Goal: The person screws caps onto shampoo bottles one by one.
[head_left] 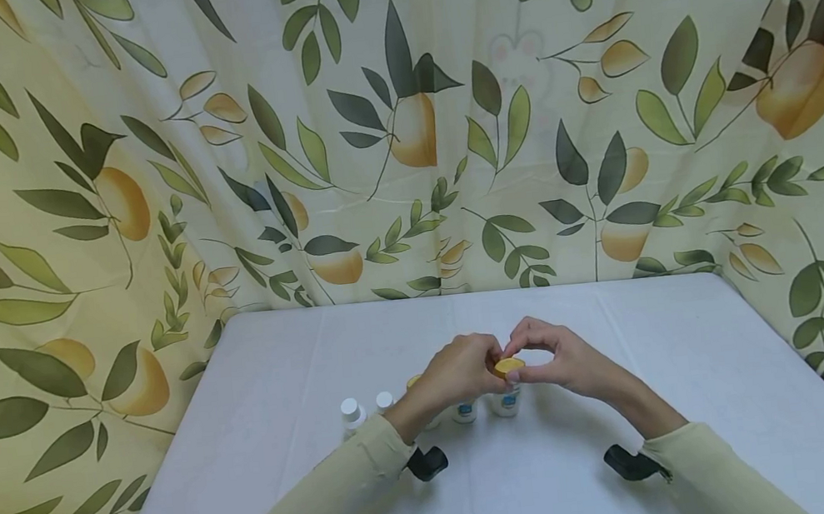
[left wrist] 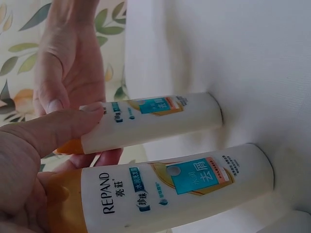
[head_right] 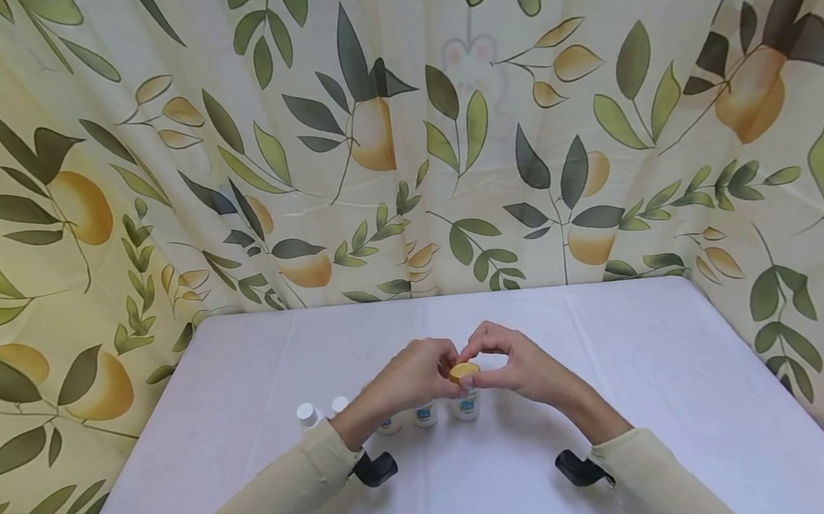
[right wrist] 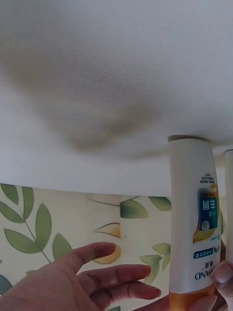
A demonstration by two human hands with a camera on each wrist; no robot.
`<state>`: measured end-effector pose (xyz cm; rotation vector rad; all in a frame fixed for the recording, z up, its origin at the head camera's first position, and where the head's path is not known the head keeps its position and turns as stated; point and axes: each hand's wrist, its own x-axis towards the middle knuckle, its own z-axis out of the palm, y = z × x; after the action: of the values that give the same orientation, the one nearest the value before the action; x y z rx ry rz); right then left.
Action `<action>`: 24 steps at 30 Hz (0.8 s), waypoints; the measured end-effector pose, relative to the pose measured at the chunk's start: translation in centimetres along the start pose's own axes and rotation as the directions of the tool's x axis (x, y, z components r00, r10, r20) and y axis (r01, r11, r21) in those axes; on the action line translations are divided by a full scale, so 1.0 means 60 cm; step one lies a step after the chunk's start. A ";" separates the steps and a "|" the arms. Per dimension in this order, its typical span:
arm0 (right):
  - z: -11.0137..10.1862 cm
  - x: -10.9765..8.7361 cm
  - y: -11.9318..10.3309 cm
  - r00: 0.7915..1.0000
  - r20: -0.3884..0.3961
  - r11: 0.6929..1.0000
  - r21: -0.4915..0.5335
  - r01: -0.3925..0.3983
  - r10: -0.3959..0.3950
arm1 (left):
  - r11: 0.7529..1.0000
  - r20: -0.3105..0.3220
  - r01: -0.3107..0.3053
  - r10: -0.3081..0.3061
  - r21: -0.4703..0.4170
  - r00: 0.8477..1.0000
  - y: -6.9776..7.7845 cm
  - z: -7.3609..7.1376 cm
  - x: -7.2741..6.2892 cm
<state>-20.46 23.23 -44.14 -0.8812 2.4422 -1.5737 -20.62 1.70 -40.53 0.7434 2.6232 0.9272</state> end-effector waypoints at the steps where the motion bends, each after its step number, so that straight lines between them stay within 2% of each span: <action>1: 0.000 0.000 0.000 1.000 0.002 1.000 -0.001 -0.002 0.002 | 1.000 0.001 0.002 -0.002 0.008 1.000 0.000 0.000 0.000; 6: -0.002 0.000 0.000 1.000 0.011 1.000 -0.023 -0.005 0.005 | 0.999 0.006 0.006 -0.006 0.035 1.000 0.003 0.000 -0.001; 12: -0.008 0.000 -0.006 0.999 0.026 0.997 -0.066 -0.042 0.044 | 0.997 0.026 -0.019 0.017 0.072 1.000 0.004 -0.006 -0.001; 18: -0.010 0.002 -0.015 0.996 0.037 0.989 -0.125 -0.079 0.084 | 0.997 0.043 -0.075 0.074 0.024 0.996 -0.005 -0.029 -0.012; 24: -0.013 0.002 -0.027 0.993 0.049 0.978 -0.186 -0.093 0.103 | 0.997 0.012 -0.056 0.057 -0.046 0.998 -0.019 -0.056 -0.035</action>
<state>-20.18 23.31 -42.35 -0.8059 2.5766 -1.2889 -20.65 -1.90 -38.53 0.8136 2.5730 0.9907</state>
